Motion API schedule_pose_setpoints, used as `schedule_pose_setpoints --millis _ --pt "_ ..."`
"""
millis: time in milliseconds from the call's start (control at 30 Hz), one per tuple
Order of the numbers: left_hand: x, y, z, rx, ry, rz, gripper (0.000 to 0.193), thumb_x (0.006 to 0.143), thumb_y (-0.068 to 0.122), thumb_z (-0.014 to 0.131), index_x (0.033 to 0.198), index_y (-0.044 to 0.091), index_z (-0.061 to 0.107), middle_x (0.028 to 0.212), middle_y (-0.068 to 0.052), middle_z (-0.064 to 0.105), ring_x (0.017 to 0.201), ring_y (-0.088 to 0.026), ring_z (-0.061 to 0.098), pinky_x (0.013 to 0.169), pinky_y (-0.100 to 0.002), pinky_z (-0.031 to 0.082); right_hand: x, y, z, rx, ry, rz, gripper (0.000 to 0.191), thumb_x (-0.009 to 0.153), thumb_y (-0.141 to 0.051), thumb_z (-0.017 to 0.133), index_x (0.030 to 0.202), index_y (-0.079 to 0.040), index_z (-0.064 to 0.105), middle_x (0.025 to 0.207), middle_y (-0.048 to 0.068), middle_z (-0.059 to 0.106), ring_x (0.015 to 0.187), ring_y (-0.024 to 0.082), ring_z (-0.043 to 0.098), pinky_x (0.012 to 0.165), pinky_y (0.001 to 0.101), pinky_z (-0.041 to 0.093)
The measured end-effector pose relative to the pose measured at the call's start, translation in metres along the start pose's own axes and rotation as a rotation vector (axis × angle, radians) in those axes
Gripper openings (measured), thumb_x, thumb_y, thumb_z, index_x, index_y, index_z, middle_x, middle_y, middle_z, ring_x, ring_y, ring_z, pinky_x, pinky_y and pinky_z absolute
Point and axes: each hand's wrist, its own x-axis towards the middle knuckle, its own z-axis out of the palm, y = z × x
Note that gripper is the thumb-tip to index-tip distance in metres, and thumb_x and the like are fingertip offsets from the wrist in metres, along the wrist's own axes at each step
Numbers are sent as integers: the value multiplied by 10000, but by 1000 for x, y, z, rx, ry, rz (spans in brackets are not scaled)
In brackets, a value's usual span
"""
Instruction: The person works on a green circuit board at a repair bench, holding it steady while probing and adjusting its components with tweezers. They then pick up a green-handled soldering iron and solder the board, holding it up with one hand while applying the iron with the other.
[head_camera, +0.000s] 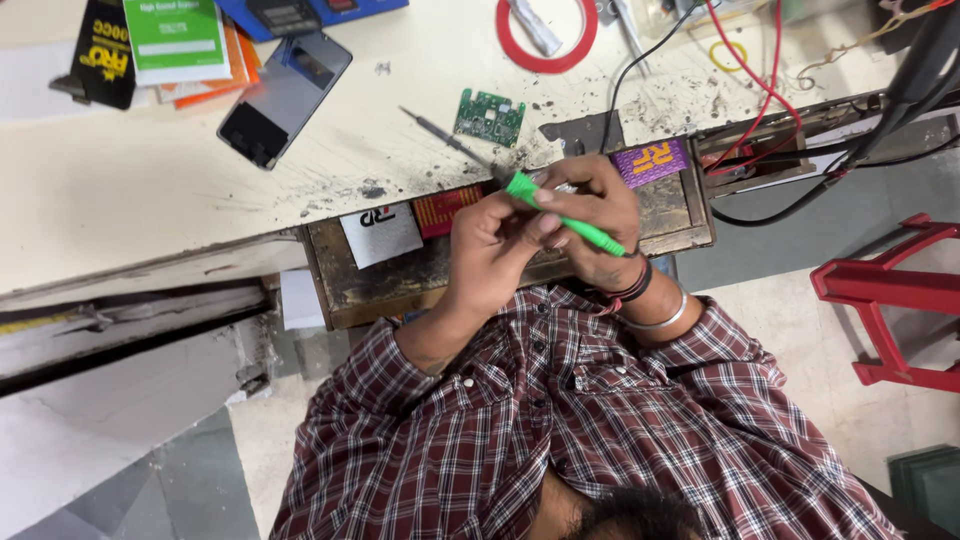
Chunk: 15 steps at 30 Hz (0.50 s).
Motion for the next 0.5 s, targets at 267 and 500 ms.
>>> schedule_pose_setpoints --millis 267,500 --pt "34 38 -32 970 -106 260 292 950 352 789 1170 165 745 1164 -44 785 1016 -186 777 892 -373 632 -6 39 -29 87 413 -56 294 1127 -274 582 1271 -21 539 1144 162 634 901 342 743 762 419 682" --pt "91 63 -86 1362 -259 384 599 817 417 884 1324 158 696 1338 -70 714 1235 -270 652 1115 -478 469 -1 57 -64 171 633 27 214 1103 -198 605 1190 -18 527 980 172 671 735 291 734 634 381 625"
